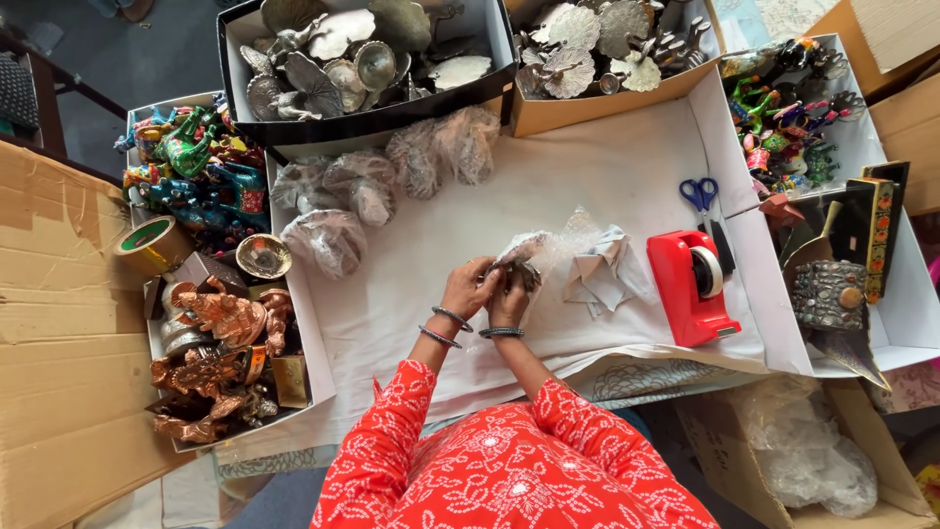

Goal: The person wipes a silver decorative item with a white cloth, then wraps it in bubble wrap and secures it with tape. The person handles the item carefully, ensuring it is fully covered and sealed.

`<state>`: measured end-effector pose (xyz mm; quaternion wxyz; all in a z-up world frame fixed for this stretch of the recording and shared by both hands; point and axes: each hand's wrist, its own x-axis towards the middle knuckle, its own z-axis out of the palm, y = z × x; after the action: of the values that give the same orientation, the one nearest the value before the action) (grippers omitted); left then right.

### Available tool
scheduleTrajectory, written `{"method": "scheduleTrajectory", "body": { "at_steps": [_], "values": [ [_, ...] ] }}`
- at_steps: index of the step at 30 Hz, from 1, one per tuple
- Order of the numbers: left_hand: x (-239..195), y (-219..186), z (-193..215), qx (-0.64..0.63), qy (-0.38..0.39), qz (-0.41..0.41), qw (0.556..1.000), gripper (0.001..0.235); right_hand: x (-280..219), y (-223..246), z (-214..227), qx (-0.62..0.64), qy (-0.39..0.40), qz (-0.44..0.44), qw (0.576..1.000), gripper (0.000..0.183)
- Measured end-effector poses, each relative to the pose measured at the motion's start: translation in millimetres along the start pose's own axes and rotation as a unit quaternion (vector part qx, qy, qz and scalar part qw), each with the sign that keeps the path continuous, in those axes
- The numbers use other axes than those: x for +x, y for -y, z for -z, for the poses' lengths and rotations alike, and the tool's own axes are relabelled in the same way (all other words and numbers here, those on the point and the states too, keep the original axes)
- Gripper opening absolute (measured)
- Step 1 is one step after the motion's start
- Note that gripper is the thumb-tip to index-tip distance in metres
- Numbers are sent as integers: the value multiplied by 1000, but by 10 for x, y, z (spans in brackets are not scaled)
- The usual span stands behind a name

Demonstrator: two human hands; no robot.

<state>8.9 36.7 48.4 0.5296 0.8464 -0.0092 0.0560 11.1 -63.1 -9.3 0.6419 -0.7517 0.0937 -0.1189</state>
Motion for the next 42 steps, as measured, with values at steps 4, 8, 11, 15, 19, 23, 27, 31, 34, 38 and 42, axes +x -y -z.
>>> {"method": "scheduleTrajectory", "body": {
  "at_steps": [4,8,11,15,19,23,27,31,34,38,42],
  "values": [
    [-7,-37,-54,37,-23,9,999,18,0,-303,23,-110,34,7,993,23],
    [-29,117,-157,129,-58,-23,990,16,-30,-530,81,-196,45,123,972,22],
    [-49,12,-183,131,-66,-40,988,22,-117,-409,348,-222,108,81,966,17],
    [-31,-41,-208,143,-92,-45,984,18,-216,23,1007,-144,184,50,971,10],
    [-9,-277,-78,135,-66,-1,989,37,-214,111,1705,-78,194,4,978,13],
    [36,-422,23,96,-59,-101,989,57,7,-37,2398,-93,88,-33,991,14],
    [155,-538,-36,66,-68,-113,989,44,321,15,3039,-45,-7,-41,998,13],
    [203,-409,-215,63,-82,-38,994,24,485,-37,3496,-25,-89,-14,996,13],
    [188,-293,-327,83,-109,-18,990,14,519,-44,3679,-30,-120,-4,992,13],
    [215,-80,-402,41,-155,-36,986,14,661,-29,3906,-97,-167,33,981,13],
    [219,-218,-429,23,-147,-52,988,12,985,-149,4243,-264,-183,91,943,13]
  ]
}}
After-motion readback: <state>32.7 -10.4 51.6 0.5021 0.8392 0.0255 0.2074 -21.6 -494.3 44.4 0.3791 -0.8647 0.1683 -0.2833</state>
